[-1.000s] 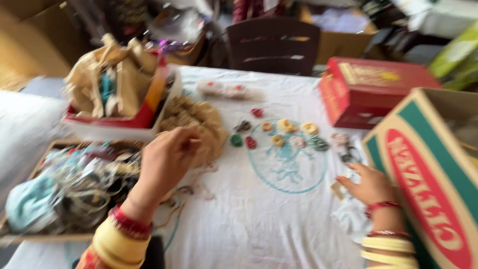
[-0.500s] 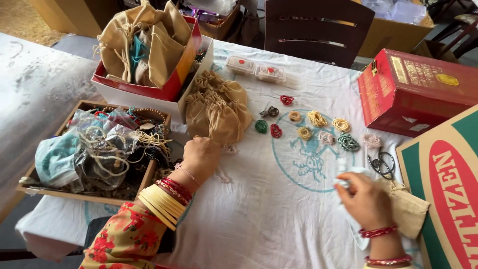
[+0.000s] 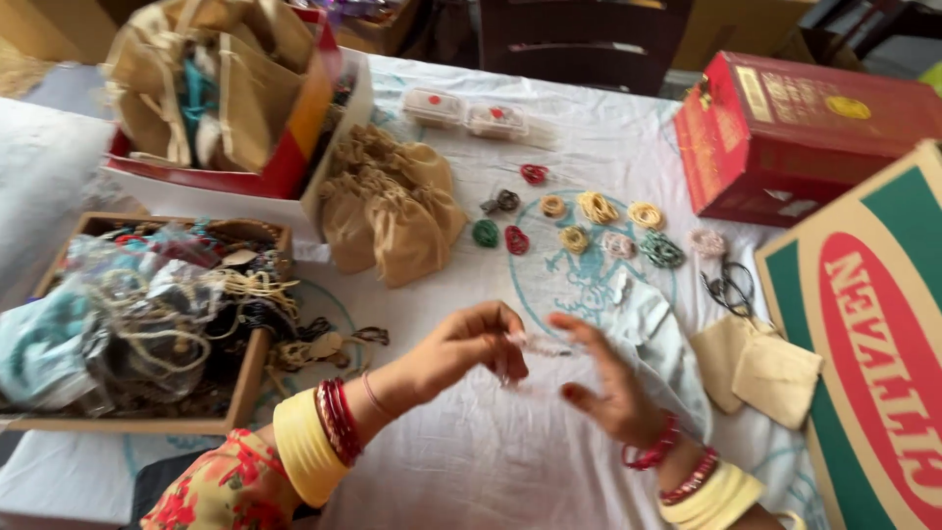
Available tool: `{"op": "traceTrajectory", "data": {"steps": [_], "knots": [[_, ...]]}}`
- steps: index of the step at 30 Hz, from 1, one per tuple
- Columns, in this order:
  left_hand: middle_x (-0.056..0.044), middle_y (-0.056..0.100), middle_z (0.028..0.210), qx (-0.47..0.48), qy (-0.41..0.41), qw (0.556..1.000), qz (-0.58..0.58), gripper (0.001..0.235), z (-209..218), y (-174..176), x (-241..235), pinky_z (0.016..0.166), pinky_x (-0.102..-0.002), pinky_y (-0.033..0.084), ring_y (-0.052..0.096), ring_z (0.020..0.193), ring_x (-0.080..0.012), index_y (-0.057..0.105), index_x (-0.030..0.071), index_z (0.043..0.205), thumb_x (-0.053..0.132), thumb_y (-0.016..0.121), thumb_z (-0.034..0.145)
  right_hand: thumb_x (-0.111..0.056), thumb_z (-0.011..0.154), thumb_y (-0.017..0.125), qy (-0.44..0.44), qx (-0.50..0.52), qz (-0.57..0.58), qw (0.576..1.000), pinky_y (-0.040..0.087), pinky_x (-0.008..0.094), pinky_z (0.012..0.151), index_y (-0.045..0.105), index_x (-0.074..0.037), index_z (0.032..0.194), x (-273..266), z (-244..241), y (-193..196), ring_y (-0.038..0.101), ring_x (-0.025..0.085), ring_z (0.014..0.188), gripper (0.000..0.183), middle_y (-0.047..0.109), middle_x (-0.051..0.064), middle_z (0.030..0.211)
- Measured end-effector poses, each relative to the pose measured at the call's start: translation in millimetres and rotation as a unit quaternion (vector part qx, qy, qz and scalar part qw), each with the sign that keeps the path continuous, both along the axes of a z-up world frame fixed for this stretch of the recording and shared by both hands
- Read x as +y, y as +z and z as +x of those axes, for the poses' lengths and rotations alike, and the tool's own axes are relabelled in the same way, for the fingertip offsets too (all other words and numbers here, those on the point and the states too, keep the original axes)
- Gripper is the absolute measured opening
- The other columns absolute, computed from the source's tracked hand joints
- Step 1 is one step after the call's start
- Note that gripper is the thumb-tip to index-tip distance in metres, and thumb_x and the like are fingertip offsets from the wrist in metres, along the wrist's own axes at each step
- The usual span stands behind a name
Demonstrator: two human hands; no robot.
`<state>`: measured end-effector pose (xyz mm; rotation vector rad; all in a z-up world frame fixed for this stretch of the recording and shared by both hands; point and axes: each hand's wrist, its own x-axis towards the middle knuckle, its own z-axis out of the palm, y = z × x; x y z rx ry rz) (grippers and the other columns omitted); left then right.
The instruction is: The person wipes several small jewelry items on a table using a white cloth. They handle a dark beaded bracelet, a red beaded bracelet, and a light-colored beaded bracelet, wiping each with the cloth and placing them back on the table.
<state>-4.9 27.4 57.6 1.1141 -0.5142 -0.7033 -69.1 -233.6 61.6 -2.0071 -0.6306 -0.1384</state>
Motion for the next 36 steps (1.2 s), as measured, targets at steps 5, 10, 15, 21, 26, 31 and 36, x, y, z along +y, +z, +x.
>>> {"op": "traceTrajectory", "data": {"steps": [5,10,15,21,26,31,36], "knots": [[-0.004,0.070,0.093,0.011,0.006,0.998,0.065,0.015,-21,6,-17,0.076,-0.028,0.057,0.066,0.083,-0.0092,0.061,0.004,0.109,0.013,0.064,0.098,-0.033,0.097,0.072,0.094,0.217,0.109,0.965,0.046,0.042,0.106,0.062,-0.002,0.128,-20,-1,-63,0.058,0.022,0.122,0.045,0.066,0.013,0.126],[-0.003,0.066,0.085,-0.057,0.060,0.982,0.167,0.017,-25,-8,-18,0.065,-0.026,0.053,0.062,0.074,-0.0085,0.062,0.004,0.103,0.014,0.073,0.094,-0.029,0.102,0.071,0.151,0.242,0.157,0.946,0.051,0.039,0.104,0.071,0.000,0.115,-20,4,-51,0.064,0.020,0.114,0.033,0.067,0.013,0.118],[-0.005,0.065,0.092,-0.261,0.159,0.931,0.198,0.024,-29,3,-17,0.069,-0.029,0.059,0.070,0.079,-0.0137,0.062,0.001,0.093,0.010,0.080,0.080,-0.034,0.091,0.068,0.128,0.204,0.163,0.957,0.047,0.034,0.104,0.052,-0.007,0.137,20,-1,-1,0.056,0.017,0.126,0.056,0.061,0.009,0.131],[-0.009,0.070,0.086,-0.309,0.159,0.888,0.301,0.024,-34,29,-11,0.068,-0.031,0.057,0.071,0.076,-0.0181,0.067,0.003,0.087,0.023,0.080,0.082,-0.036,0.098,0.072,0.046,0.107,0.036,0.993,0.055,0.034,0.101,0.072,-0.004,0.114,5,1,-58,0.068,0.017,0.111,0.035,0.073,0.009,0.115],[-0.008,0.071,0.082,-0.245,0.119,0.901,0.337,0.025,-28,21,-6,0.066,-0.031,0.053,0.067,0.072,-0.0196,0.075,0.009,0.089,0.035,0.075,0.088,-0.030,0.100,0.065,0.069,0.236,0.266,0.932,0.050,0.031,0.095,0.064,-0.003,0.109,-3,4,-49,0.063,0.015,0.100,0.028,0.072,0.008,0.108],[-0.006,0.075,0.090,-0.297,0.159,0.929,0.153,0.026,-23,-15,-4,0.075,-0.029,0.051,0.066,0.083,-0.0146,0.075,0.006,0.091,0.031,0.069,0.097,-0.030,0.103,0.068,0.033,0.321,0.301,0.897,0.048,0.027,0.070,0.068,0.000,0.113,-10,2,-64,0.055,0.010,0.072,0.032,0.063,0.002,0.082],[-0.007,0.071,0.101,-0.093,0.152,0.981,-0.080,0.021,-18,-27,-6,0.082,-0.028,0.049,0.063,0.091,-0.0116,0.067,0.003,0.113,0.021,0.056,0.111,-0.020,0.096,0.075,0.076,0.303,0.066,0.948,0.045,0.023,0.067,0.071,0.000,0.121,-14,7,-51,0.050,0.005,0.074,0.033,0.055,-0.004,0.081]]}}
